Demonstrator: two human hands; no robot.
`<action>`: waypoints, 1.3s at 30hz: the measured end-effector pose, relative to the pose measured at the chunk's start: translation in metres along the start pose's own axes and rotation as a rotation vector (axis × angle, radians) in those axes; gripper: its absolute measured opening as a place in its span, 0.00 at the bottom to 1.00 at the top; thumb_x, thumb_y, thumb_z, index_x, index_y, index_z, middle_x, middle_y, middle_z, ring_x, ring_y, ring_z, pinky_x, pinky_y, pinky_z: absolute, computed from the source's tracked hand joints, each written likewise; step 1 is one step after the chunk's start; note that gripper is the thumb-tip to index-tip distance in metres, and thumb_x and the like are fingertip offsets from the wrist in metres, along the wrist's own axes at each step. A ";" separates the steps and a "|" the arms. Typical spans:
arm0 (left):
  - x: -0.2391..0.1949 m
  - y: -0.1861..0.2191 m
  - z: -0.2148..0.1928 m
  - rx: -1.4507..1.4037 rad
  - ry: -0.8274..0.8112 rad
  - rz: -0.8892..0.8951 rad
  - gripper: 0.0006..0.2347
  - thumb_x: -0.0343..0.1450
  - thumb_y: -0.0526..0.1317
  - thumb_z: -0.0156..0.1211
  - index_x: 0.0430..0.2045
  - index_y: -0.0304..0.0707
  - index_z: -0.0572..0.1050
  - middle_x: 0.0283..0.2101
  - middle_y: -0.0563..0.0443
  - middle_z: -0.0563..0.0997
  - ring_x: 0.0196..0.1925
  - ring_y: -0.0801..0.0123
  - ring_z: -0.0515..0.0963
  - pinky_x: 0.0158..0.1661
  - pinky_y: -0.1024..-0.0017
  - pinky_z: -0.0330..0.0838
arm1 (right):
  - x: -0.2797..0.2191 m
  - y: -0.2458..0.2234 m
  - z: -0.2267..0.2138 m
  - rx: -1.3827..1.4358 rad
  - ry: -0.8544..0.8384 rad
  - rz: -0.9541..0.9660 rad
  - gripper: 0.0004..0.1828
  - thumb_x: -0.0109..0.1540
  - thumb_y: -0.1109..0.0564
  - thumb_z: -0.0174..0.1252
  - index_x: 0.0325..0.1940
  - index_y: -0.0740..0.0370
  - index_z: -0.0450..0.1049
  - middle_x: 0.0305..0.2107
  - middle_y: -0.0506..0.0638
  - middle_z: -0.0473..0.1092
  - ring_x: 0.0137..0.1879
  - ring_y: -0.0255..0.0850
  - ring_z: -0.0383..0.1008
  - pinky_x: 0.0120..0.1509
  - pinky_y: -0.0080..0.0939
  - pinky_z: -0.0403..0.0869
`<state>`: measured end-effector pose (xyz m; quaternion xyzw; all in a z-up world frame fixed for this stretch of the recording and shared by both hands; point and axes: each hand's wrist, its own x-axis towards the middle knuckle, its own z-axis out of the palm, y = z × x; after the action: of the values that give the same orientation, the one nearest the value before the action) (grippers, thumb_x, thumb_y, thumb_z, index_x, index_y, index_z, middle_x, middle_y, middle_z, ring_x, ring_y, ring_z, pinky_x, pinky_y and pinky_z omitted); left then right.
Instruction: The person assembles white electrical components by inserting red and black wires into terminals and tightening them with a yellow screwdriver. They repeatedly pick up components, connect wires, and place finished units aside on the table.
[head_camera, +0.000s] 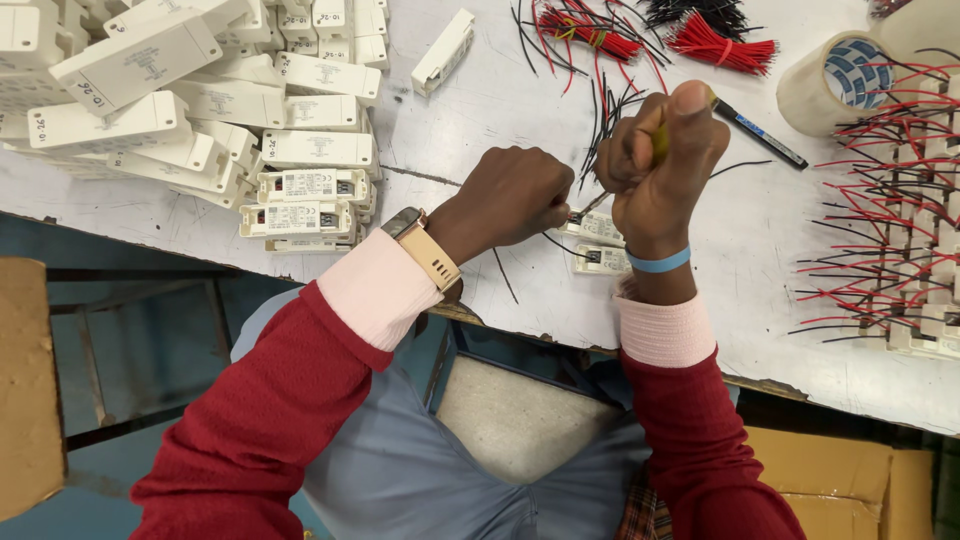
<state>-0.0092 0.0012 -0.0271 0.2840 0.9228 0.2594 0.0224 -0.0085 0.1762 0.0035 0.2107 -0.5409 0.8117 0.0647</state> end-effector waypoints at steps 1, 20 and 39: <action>0.000 0.000 0.000 0.003 0.007 0.005 0.07 0.64 0.42 0.67 0.21 0.41 0.78 0.25 0.46 0.81 0.29 0.50 0.81 0.30 0.56 0.73 | 0.000 0.000 0.000 -0.006 0.010 0.002 0.39 0.74 0.32 0.51 0.20 0.59 0.52 0.12 0.44 0.48 0.16 0.30 0.44 0.19 0.33 0.46; 0.000 -0.002 0.005 -0.008 -0.004 -0.016 0.07 0.64 0.43 0.67 0.21 0.40 0.78 0.25 0.45 0.81 0.28 0.49 0.81 0.29 0.56 0.73 | -0.009 0.003 -0.001 -0.033 -0.038 -0.042 0.36 0.74 0.34 0.51 0.22 0.59 0.52 0.11 0.46 0.51 0.14 0.30 0.45 0.19 0.33 0.46; -0.011 0.004 0.000 -0.029 -0.031 -0.061 0.09 0.71 0.48 0.63 0.28 0.45 0.82 0.30 0.47 0.83 0.35 0.53 0.82 0.35 0.56 0.73 | -0.039 -0.041 -0.023 -0.364 0.064 0.007 0.28 0.69 0.39 0.63 0.25 0.60 0.65 0.18 0.43 0.61 0.24 0.30 0.57 0.28 0.32 0.55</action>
<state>0.0026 -0.0019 -0.0260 0.2591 0.9268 0.2676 0.0487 0.0338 0.2180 0.0149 0.1678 -0.6772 0.7069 0.1162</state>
